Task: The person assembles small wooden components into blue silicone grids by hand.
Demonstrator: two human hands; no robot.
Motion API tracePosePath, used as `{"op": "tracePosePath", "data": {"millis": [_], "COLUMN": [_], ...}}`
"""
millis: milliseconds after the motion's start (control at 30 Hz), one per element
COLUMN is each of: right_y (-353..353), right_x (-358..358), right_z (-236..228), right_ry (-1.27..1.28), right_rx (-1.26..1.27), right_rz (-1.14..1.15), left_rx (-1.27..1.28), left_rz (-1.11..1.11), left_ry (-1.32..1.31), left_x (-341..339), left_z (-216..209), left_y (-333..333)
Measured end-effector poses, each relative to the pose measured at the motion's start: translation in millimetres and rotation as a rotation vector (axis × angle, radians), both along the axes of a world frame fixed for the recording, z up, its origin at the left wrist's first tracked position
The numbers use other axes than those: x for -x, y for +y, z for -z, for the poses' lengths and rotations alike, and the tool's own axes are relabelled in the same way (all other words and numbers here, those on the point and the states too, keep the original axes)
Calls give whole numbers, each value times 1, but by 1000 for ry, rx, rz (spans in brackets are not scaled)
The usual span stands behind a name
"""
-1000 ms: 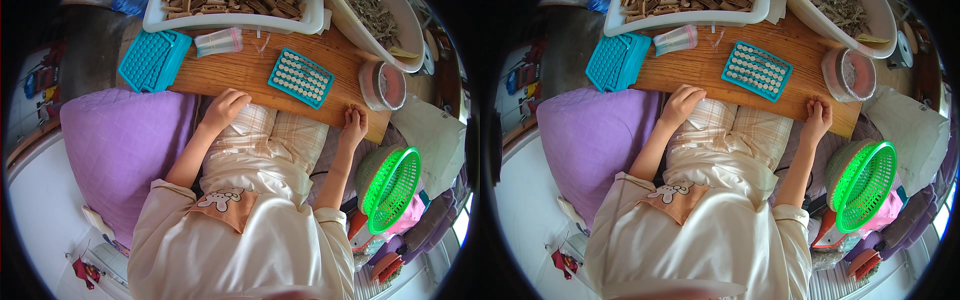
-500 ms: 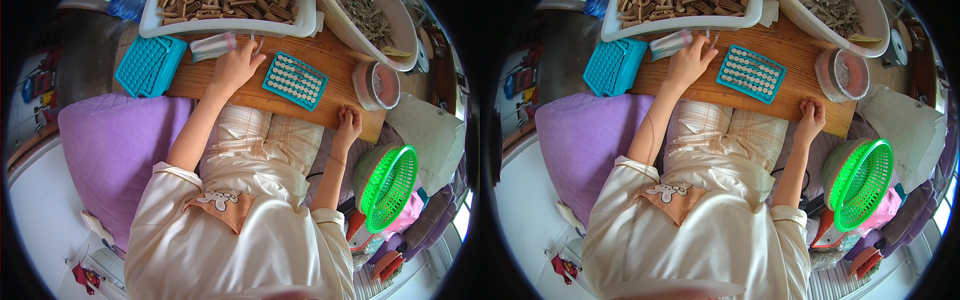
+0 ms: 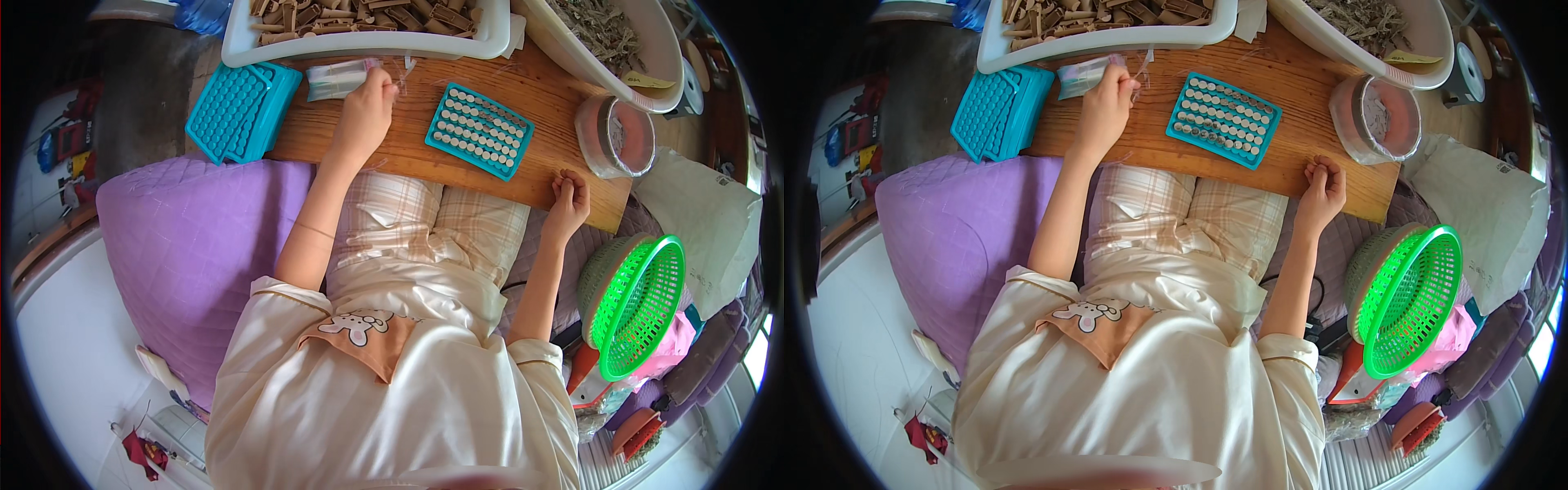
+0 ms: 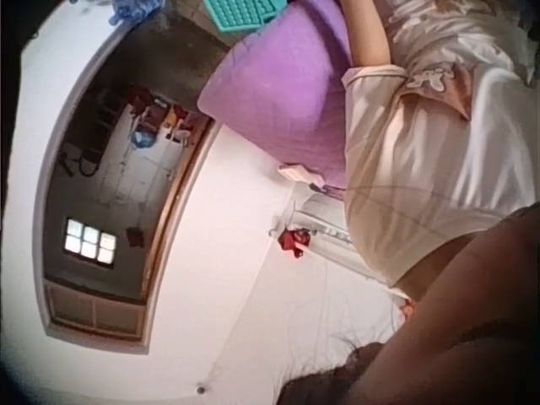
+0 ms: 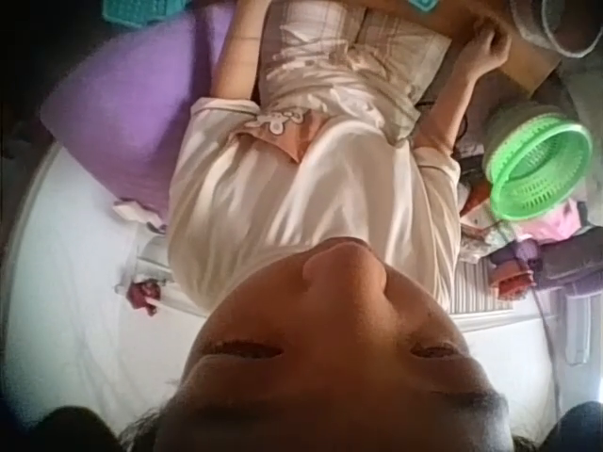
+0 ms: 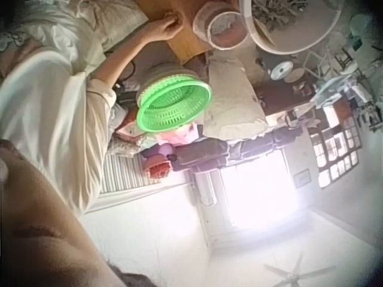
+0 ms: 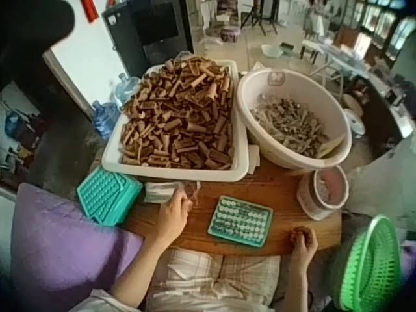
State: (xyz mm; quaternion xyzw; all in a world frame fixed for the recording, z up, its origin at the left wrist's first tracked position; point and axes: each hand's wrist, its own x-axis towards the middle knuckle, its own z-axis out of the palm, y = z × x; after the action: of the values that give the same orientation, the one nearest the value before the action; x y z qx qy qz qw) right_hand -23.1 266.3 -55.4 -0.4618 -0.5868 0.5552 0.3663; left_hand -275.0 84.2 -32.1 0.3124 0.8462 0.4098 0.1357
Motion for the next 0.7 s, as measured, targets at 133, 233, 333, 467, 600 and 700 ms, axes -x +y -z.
{"op": "tracePosePath", "data": {"millis": [133, 233, 333, 467, 600, 700], "right_y": [0, -2, -2, -2, -4, -7], "right_x": [1, 3, 2, 1, 3, 7], "right_z": [1, 0, 0, 3, 2, 0], "right_ry": [7, -3, -28, -38, -43, -35], "right_rx": [-10, -35, -58, -64, -98, -107], "right_rz": [1, 3, 7, 4, -6, 9], "left_rx": [-2, -27, 180, 295, 403, 331], "left_rz": [-38, 42, 43, 1, -37, -37], "left_ry": [44, 283, 303, 364, 377, 389], "left_x": [-4, 2, 3, -2, 5, 7], "left_z": [-7, 1, 4, -1, 6, 13], "left_y": [-13, -10, -1, 21, 29, 22]}}
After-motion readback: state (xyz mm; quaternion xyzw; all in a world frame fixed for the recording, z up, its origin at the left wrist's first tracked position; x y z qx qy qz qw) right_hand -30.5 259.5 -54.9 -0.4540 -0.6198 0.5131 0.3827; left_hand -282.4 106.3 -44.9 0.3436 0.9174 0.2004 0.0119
